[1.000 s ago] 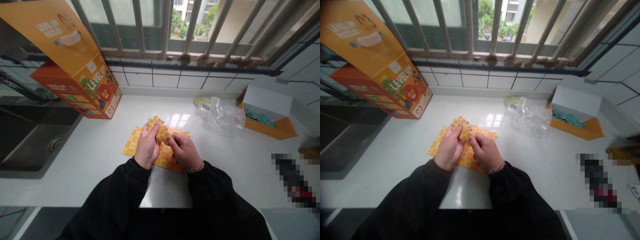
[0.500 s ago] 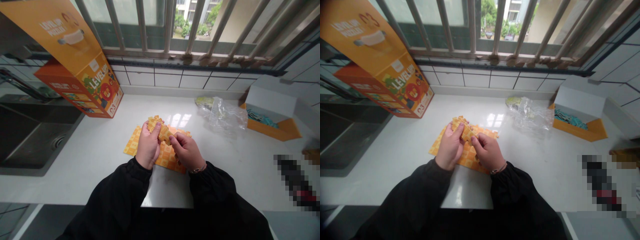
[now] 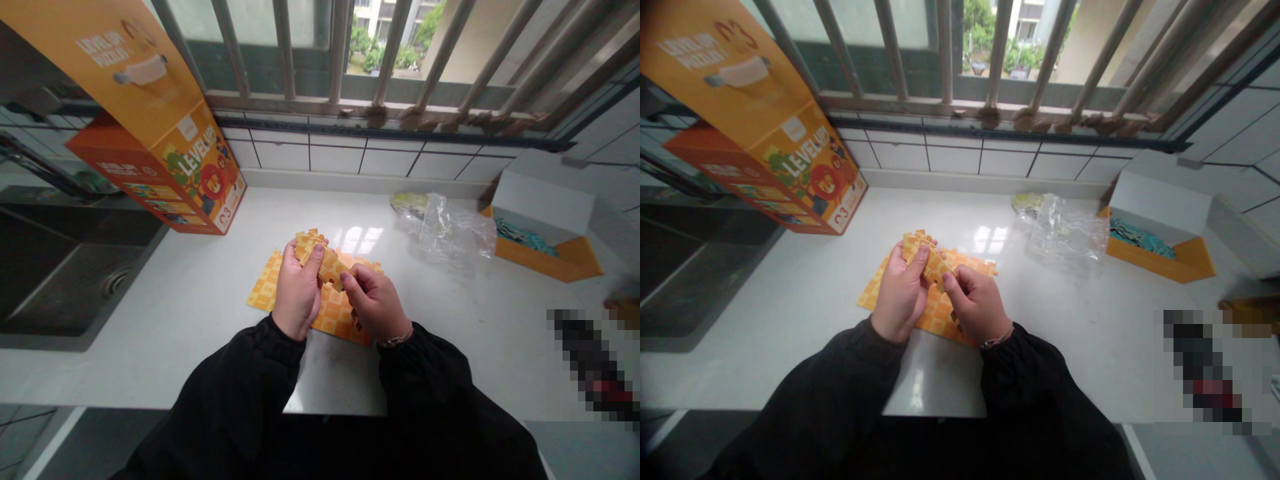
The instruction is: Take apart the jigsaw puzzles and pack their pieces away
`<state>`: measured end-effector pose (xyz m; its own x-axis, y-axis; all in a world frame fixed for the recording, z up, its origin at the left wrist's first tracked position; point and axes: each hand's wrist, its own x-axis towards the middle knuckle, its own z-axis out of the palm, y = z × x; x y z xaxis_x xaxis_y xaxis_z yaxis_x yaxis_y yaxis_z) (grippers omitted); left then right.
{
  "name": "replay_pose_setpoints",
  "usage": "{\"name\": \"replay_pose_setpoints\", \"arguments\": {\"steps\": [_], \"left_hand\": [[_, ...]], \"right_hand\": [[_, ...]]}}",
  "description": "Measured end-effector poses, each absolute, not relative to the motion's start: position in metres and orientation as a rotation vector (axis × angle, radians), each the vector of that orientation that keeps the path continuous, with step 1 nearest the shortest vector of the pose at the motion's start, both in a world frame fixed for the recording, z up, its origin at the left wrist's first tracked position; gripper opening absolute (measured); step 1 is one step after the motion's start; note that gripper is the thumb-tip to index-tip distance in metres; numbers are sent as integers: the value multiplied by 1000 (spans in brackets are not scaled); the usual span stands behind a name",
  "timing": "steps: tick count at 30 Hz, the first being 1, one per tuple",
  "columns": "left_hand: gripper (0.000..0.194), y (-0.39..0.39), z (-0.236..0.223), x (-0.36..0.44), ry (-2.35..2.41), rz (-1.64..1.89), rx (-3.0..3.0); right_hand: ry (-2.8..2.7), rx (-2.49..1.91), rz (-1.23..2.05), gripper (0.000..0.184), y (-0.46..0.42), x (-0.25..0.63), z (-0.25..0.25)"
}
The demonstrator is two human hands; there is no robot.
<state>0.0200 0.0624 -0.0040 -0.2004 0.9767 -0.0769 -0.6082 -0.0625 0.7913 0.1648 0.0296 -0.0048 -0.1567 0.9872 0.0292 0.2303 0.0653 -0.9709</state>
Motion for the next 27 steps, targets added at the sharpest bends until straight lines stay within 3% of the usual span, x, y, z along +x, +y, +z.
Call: {"name": "replay_pose_setpoints", "arguments": {"steps": [17, 27], "left_hand": [[23, 68, -8, 10, 804, 1418, 428], [12, 70, -7, 8, 818, 1382, 353]], "right_hand": [[-1696, -1273, 943, 45, 32, 166, -8], [-1610, -1230, 1095, 46, 28, 166, -4]]}}
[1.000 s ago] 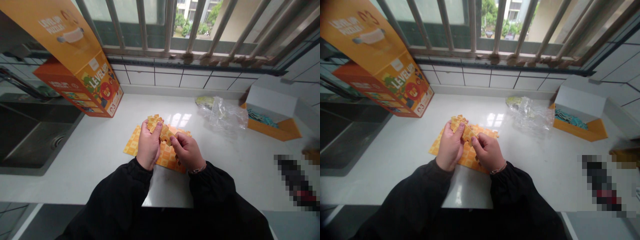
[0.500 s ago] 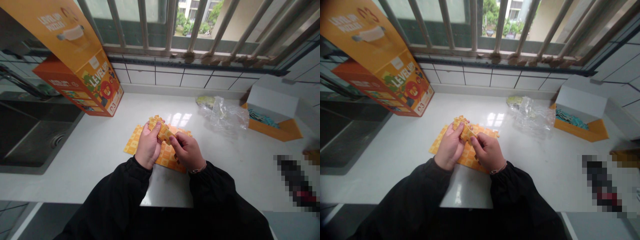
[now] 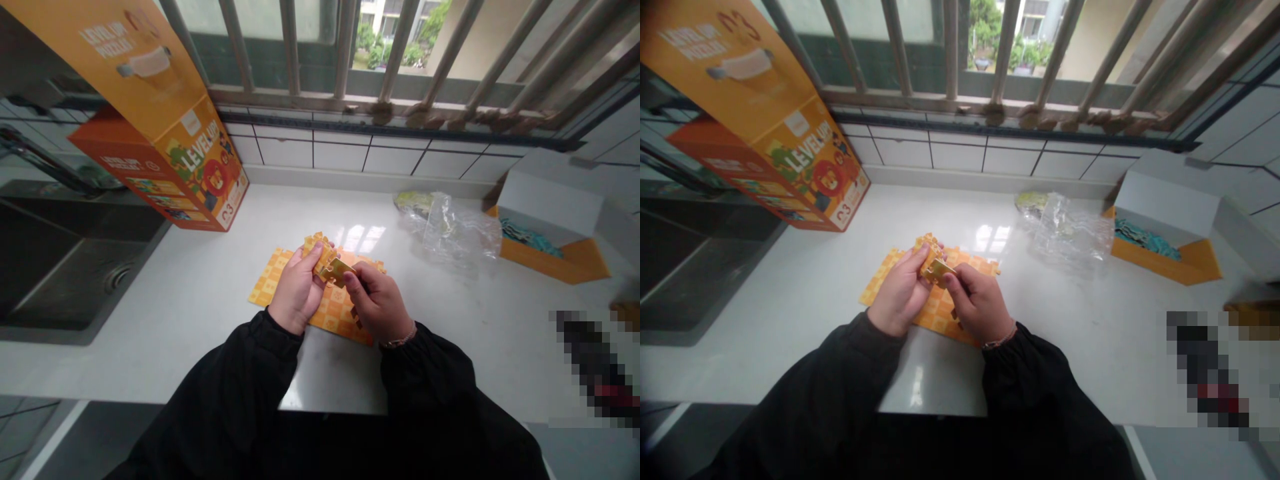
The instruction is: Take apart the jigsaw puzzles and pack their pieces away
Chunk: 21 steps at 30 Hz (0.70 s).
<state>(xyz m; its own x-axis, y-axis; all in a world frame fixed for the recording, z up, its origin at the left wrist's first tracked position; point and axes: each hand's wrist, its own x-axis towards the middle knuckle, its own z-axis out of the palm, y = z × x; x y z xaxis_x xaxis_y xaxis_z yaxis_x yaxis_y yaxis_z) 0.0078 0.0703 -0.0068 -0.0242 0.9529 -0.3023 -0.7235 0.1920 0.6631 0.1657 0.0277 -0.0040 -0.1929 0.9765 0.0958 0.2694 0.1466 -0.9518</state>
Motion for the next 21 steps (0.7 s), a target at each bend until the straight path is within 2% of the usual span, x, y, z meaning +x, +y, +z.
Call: {"name": "replay_pose_setpoints", "arguments": {"steps": [8, 12, 21], "left_hand": [[8, 75, -11, 4, 795, 1361, 294], [12, 78, -14, 2, 829, 1306, 253], [15, 78, -12, -1, 848, 1302, 306]], "right_hand": [[-1411, -1294, 1081, 52, 28, 166, -4], [-1253, -1316, 1105, 52, 29, 167, -5], [-1273, -1267, 1137, 50, 28, 167, -6]]}}
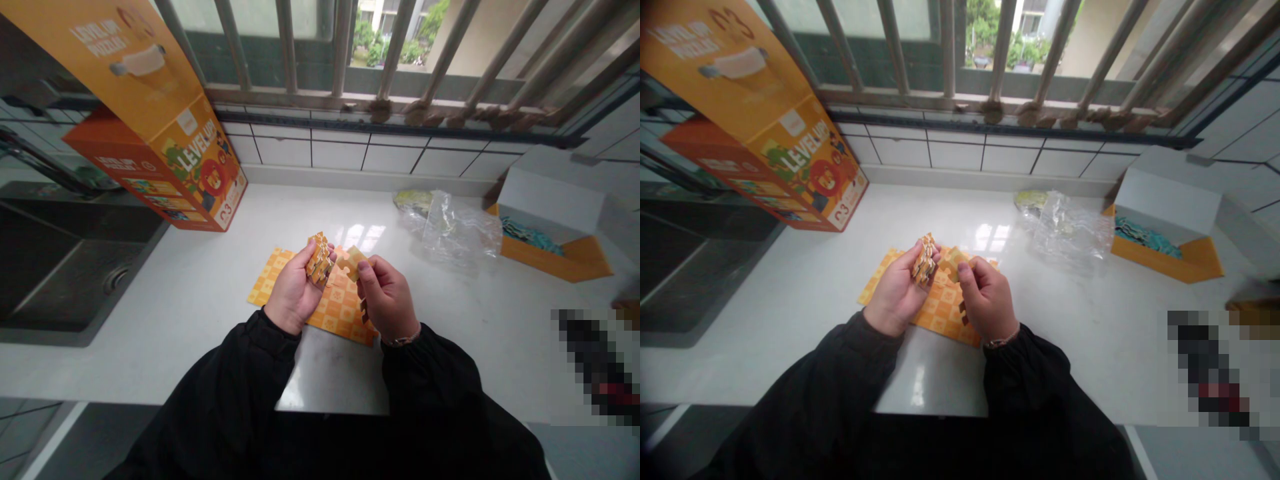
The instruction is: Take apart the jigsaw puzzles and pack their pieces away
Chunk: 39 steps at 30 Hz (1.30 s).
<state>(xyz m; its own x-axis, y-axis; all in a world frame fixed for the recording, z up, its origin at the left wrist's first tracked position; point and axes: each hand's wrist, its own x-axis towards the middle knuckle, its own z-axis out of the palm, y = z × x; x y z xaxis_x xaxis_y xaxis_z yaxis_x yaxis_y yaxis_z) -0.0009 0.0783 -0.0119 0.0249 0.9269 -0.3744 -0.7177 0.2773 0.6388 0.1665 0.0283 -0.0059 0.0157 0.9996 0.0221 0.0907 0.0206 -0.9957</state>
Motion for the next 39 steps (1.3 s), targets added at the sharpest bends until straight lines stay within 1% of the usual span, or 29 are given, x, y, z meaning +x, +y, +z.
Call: {"name": "replay_pose_setpoints", "arguments": {"steps": [6, 9, 12, 15, 17, 19, 22, 25, 27, 30, 32, 33, 36, 39], "left_hand": [[17, 73, -8, 7, 825, 1357, 347], [25, 66, -9, 16, 829, 1447, 398], [31, 59, -12, 24, 840, 1411, 438], [25, 56, -14, 29, 829, 1371, 436], [22, 55, -13, 30, 804, 1377, 430], [22, 53, -11, 31, 786, 1373, 439], [23, 53, -8, 30, 785, 1363, 443], [14, 57, -6, 25, 776, 1389, 395], [13, 60, -6, 22, 759, 1385, 361], [17, 63, -5, 18, 736, 1368, 336], [17, 62, -5, 18, 738, 1378, 339], [17, 62, -4, 18, 744, 1389, 349], [20, 59, -1, 19, 761, 1417, 389], [21, 56, 1, 20, 771, 1435, 421]], "right_hand": [[-1299, -1240, 1133, 51, 27, 167, -5], [-1367, -1243, 1142, 51, 28, 166, -7], [-1489, -1328, 1014, 49, 31, 166, -10], [-1559, -1445, 847, 47, 35, 166, -11], [-1570, -1487, 795, 46, 38, 167, -11], [-1576, -1495, 758, 45, 39, 167, -10], [-1477, -1447, 840, 47, 37, 167, -7], [-1234, -1305, 999, 50, 31, 166, -4], [-1151, -1198, 987, 48, 26, 168, -2], [-1281, -1061, 824, 35, 19, 171, 0], [-1528, -965, 671, 20, 16, 173, 2], [-1661, -910, 584, 16, 15, 174, 4], [-1915, -774, 348, 27, 15, 171, 8], [-1948, -730, 214, 20, 17, 167, 9]]}}
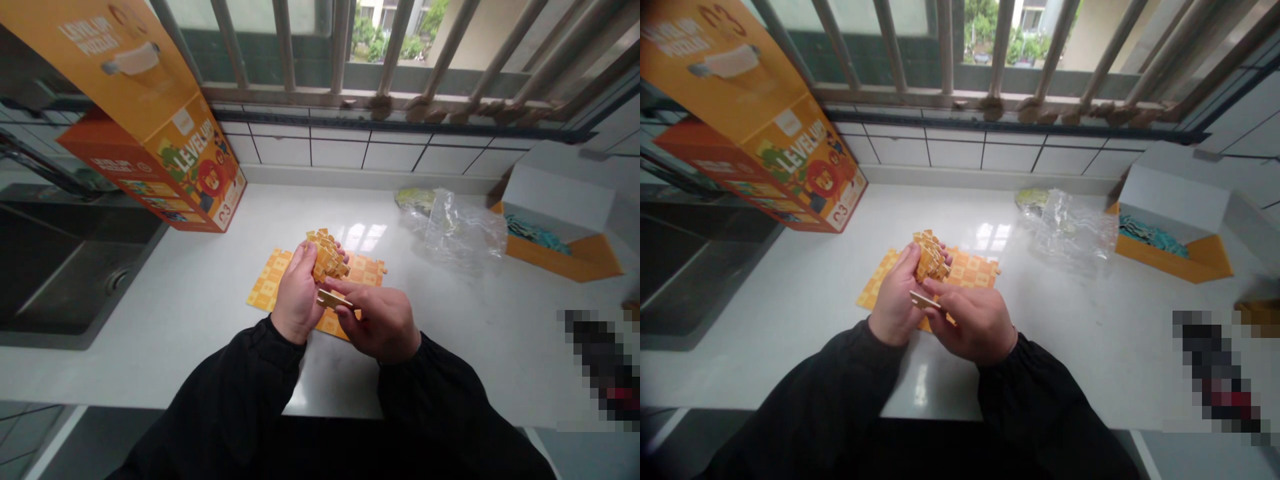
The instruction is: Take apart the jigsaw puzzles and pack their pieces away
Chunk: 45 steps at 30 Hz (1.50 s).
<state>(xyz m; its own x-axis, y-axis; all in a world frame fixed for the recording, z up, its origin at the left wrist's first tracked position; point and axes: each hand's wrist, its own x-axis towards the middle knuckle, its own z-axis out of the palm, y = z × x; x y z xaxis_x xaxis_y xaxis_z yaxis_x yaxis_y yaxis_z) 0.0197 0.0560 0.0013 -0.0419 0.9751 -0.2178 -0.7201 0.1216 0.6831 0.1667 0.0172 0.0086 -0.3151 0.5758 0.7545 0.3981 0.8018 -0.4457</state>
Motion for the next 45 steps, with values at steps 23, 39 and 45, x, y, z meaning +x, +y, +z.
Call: {"name": "replay_pose_setpoints", "arguments": {"steps": [23, 39, 45], "left_hand": [[21, 55, 3, 22, 810, 1441, 433], [20, 53, 4, 23, 756, 1450, 488], [21, 53, -2, 26, 828, 1426, 494]], "right_hand": [[-1981, -873, 242, 10, 15, 165, 2], [-1916, -935, 286, 12, 15, 165, 4], [-1570, -1191, 563, 25, 21, 166, 1]]}}
